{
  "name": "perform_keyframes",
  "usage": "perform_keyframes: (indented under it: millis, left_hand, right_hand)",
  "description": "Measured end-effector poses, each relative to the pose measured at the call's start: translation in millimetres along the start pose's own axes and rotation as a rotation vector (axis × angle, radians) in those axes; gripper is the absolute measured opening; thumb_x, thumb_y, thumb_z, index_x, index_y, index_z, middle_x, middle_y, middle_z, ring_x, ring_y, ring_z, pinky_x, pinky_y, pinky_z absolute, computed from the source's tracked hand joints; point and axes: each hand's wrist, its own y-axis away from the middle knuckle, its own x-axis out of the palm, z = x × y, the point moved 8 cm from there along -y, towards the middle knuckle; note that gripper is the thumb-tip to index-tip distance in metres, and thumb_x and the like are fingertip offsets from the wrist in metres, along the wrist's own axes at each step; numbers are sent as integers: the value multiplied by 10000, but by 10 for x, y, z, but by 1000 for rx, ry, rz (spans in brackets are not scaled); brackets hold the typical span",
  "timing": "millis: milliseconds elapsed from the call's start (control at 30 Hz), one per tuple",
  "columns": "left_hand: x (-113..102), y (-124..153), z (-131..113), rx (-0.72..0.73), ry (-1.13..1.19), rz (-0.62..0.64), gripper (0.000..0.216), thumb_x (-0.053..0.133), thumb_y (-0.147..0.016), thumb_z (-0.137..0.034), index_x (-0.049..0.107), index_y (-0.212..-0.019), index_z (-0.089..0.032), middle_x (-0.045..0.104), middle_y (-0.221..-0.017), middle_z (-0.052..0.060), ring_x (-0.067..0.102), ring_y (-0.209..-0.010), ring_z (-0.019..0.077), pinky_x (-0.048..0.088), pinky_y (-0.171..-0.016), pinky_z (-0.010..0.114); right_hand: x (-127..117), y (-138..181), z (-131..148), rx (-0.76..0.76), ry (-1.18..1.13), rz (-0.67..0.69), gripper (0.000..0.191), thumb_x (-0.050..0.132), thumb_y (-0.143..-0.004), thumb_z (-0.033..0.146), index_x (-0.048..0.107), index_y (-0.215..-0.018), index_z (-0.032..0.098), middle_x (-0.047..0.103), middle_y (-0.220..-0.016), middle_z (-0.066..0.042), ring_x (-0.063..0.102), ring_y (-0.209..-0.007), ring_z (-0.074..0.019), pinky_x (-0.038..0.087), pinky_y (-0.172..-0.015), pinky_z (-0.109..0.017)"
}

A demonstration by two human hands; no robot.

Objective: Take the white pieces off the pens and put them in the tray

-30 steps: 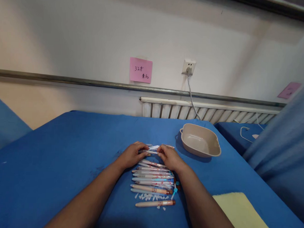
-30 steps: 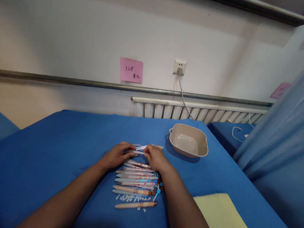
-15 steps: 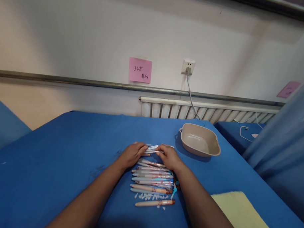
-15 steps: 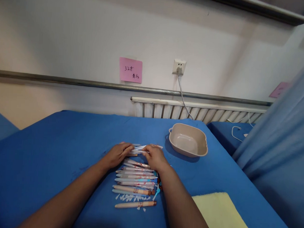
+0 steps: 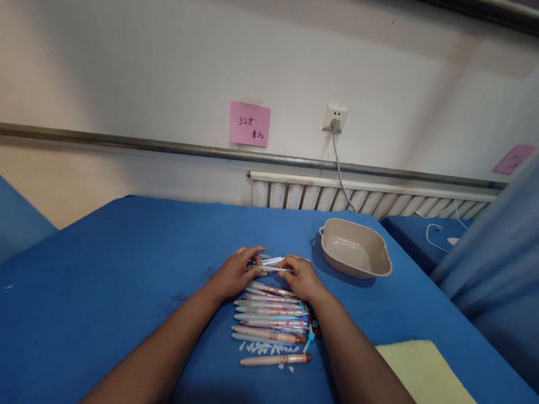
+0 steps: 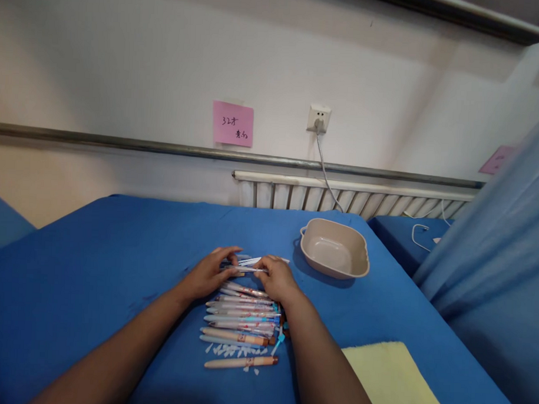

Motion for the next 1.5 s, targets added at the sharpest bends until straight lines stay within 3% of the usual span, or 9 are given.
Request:
perform_keyframes:
  millis: [133,267,433,600,800,933,1167,1300,1500]
  left_hand:
    - [16,1,83,-68,-26,16,338,366,-904,-374,577,-1102,-200,656,-1027,67,587,-970,209,419,-867,314]
    - [12,11,22,13,-33,-6,486,545,-807,-397,490,-1244,-193,616,-1131,77,548,-1043,222,405,-905,321]
    - [65,4,63,-63,-37,78,361,333,-917,-369,601,-1083,-194,680,-910,60,609,-860,203,432,-815,316]
    - [9,7,4,10,-31,15,460,543,-808,-404,517,-1222,-208,626,-1123,69,548,-1037,222,402,-901,326]
    - [60,2,64,-87,-42,89,377,315,-923,-390,620,-1046,-206,681,-782,39,619,-785,189,434,-776,297]
    - [-35,7,-1,-11,-26,-11,470,529,-817,-433,518,-1231,-210,631,-1116,75,554,-1032,229,403,-896,332]
    - [15,2,100,-51,-23,29,374,345,-917,-379,584,-1132,-189,657,-1046,78,573,-996,214,412,-897,341]
    - [-19,12,24,24,-30,-21,469,547,-812,-425,517,-1221,-198,586,-1195,85,502,-1105,235,372,-960,372]
    - [54,31,-21,67,-43,111,239,481,-851,-358,644,-937,-206,657,-922,46,555,-900,198,412,-836,312]
  right_hand:
    - [5,2,-21,6,-23,-6,124,621,-765,164,653,-873,215,652,-855,-5,568,-843,-149,407,-748,-242]
    - [5,8,-24,-16,-28,-22,117,627,-755,161,653,-857,211,646,-835,-3,567,-828,-150,406,-738,-241]
    - [14,2,-42,-5,-36,-22,124,632,-753,162,653,-867,206,650,-840,-4,569,-822,-147,408,-737,-241]
    - [23,1,-31,3,-5,0,112,627,-758,166,652,-856,216,654,-846,-4,569,-838,-152,411,-752,-248]
    - [26,-1,-14,-3,-33,-6,118,629,-763,171,653,-868,219,658,-854,-1,576,-837,-147,416,-764,-250]
    - [36,-1,-33,11,-15,3,115,630,-756,160,654,-855,215,657,-836,1,574,-835,-150,416,-765,-254]
    - [24,-3,-60,12,-39,-16,123,623,-763,167,657,-872,212,661,-857,-6,579,-827,-147,420,-753,-248]
    - [44,-1,-63,7,-29,-9,119,629,-761,177,656,-869,219,670,-851,-3,579,-869,-157,416,-801,-267]
    - [27,-3,-172,22,-6,-3,143,618,-753,158,649,-878,222,655,-866,-4,579,-845,-153,425,-783,-260]
